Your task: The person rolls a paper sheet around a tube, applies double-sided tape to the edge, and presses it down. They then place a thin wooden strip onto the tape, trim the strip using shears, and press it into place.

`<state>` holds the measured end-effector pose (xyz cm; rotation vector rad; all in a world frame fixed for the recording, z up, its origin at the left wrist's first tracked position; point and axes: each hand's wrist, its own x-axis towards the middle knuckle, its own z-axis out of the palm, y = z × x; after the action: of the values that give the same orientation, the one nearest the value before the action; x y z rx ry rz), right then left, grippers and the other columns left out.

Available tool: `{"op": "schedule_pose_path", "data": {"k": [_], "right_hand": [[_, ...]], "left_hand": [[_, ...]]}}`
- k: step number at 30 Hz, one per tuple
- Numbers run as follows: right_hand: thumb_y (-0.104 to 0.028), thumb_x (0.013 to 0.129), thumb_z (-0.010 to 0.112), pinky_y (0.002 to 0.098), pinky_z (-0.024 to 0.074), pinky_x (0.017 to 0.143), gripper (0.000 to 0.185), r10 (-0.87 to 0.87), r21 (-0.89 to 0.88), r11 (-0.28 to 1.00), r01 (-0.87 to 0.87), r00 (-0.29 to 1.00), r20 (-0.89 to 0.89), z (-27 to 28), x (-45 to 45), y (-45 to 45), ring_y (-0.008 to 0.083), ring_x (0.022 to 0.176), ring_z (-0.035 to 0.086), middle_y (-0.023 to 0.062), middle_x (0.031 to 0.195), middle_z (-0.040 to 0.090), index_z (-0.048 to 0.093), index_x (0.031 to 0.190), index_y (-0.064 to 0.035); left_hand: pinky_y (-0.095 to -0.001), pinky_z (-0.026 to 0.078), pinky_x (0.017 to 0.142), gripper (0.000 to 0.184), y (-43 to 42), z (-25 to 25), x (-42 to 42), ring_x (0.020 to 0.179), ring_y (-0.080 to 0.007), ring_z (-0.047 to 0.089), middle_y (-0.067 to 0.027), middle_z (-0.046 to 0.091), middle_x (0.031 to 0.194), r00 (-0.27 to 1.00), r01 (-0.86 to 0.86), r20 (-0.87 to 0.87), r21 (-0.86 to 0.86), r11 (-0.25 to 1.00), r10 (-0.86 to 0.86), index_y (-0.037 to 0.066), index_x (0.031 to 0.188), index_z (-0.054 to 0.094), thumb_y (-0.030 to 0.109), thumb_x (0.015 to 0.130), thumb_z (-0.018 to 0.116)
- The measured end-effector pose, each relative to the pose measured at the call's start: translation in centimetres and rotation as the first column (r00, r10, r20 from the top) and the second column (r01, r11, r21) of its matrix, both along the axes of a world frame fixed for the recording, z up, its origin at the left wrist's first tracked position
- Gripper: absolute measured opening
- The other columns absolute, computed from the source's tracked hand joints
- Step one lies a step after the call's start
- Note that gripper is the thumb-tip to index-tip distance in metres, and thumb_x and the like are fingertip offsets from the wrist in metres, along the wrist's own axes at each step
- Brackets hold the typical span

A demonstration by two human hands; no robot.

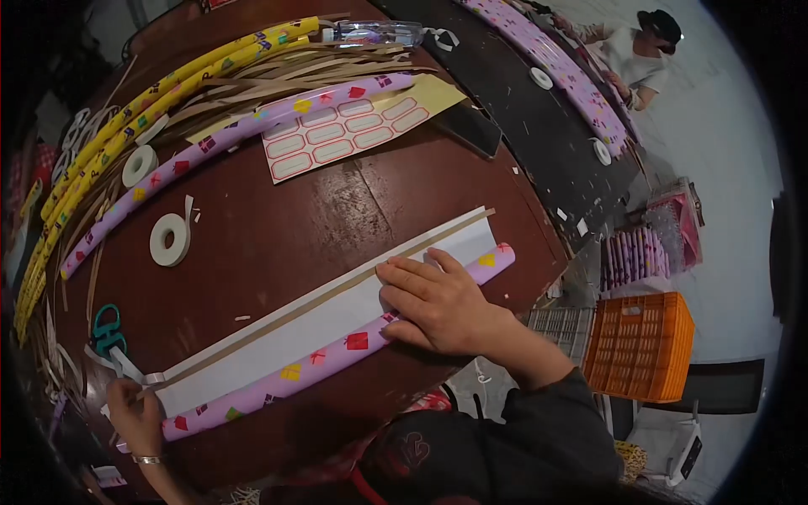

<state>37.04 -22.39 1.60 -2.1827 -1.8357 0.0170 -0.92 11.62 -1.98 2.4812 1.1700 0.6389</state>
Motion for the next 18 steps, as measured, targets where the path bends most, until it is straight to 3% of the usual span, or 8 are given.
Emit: {"op": "schedule_pose_path", "data": {"k": [1,2,5,8,10,12,13,18], "right_hand": [[-0.043,0.088,0.065,0.0560,0.0414,0.099,0.042,0.003,-0.007,1.000,-0.003,1.000,0.020,0.0,-0.1,0.1,0.0279,0.123,0.056,0.0117,0.130,0.060,0.064,0.109,-0.0067],[-0.043,0.088,0.065,0.0561,0.0414,0.099,0.042,0.009,-0.015,1.000,-0.008,0.999,0.039,0.0,-0.1,0.2,0.0278,0.123,0.056,0.0118,0.129,0.061,0.063,0.109,-0.0067],[-0.044,0.088,0.064,0.0569,0.0411,0.100,0.043,-0.002,-0.023,1.000,0.004,0.998,0.058,0.2,-0.5,0.4,0.0284,0.122,0.056,0.0127,0.128,0.061,0.063,0.109,-0.0067],[-0.044,0.088,0.064,0.0575,0.0409,0.100,0.043,-0.014,-0.030,0.999,0.017,0.996,0.088,0.2,-0.9,0.5,0.0290,0.122,0.056,0.0140,0.127,0.061,0.063,0.109,-0.0066],[-0.047,0.088,0.063,0.0580,0.0398,0.101,0.048,-0.002,-0.042,0.999,0.006,0.996,0.085,0.2,-1.2,0.6,0.0302,0.122,0.056,0.0148,0.128,0.060,0.062,0.112,-0.0067],[-0.051,0.088,0.061,0.0574,0.0402,0.098,0.047,-0.023,0.059,0.998,0.015,0.990,0.139,-0.1,-1.4,0.7,0.0320,0.114,0.057,0.0150,0.118,0.060,0.061,0.102,-0.0059],[-0.054,0.088,0.059,0.0582,0.0394,0.098,0.051,-0.034,0.052,0.998,0.026,0.988,0.149,-0.1,-1.5,0.7,0.0322,0.114,0.057,0.0144,0.118,0.060,0.061,0.106,-0.0059],[-0.055,0.087,0.060,0.0575,0.0405,0.097,0.055,-0.039,0.045,0.998,0.031,0.980,0.195,-0.3,-2.1,1.3,0.0327,0.113,0.057,0.0136,0.115,0.060,0.061,0.109,-0.0054]], "left_hand": [[-0.0349,0.047,0.069,0.018,-0.5,0.4,0.5,0.076,-0.0255,0.055,-0.0107,0.050,0.083,0.998,-0.015,-0.057,0.150,0.989,0.023,0.001,0.085,0.051,0.002,0.072,0.062],[-0.0349,0.047,0.069,0.018,-1.1,1.0,1.2,0.076,-0.0255,0.055,-0.0107,0.050,0.083,0.998,-0.017,-0.051,0.156,0.988,0.025,0.001,0.085,0.051,0.002,0.072,0.062],[-0.0455,0.046,0.073,0.020,-1.4,2.1,2.0,0.085,-0.0350,0.057,-0.0127,0.053,0.087,0.966,0.030,-0.253,0.290,0.957,0.046,0.004,0.081,0.052,0.005,0.066,0.064],[-0.0468,0.044,0.073,0.017,-2.2,2.6,3.0,0.086,-0.0357,0.057,-0.0136,0.055,0.086,0.963,0.060,-0.267,0.370,0.927,0.044,0.004,0.080,0.054,0.004,0.066,0.063],[-0.0470,0.045,0.071,0.014,-0.5,0.7,1.6,0.080,-0.0369,0.057,-0.0160,0.055,0.080,0.974,0.113,-0.220,0.277,0.954,-0.051,0.001,0.078,0.053,0.002,0.068,0.062],[-0.0459,0.046,0.067,0.009,-1.5,1.6,2.6,0.073,-0.0386,0.058,-0.0195,0.057,0.076,0.983,0.025,-0.183,0.114,0.993,-0.003,-0.001,0.078,0.053,0.000,0.071,0.060],[-0.0455,0.047,0.066,0.008,-1.5,1.8,2.7,0.071,-0.0388,0.059,-0.0201,0.058,0.076,0.983,0.016,-0.183,0.069,0.997,-0.003,-0.001,0.078,0.054,-0.001,0.072,0.059],[-0.0425,0.047,0.061,0.007,-1.0,1.7,2.3,0.065,-0.0358,0.059,-0.0188,0.059,0.071,0.989,0.039,-0.142,0.009,0.999,-0.038,-0.002,0.079,0.055,-0.001,0.074,0.060]]}}
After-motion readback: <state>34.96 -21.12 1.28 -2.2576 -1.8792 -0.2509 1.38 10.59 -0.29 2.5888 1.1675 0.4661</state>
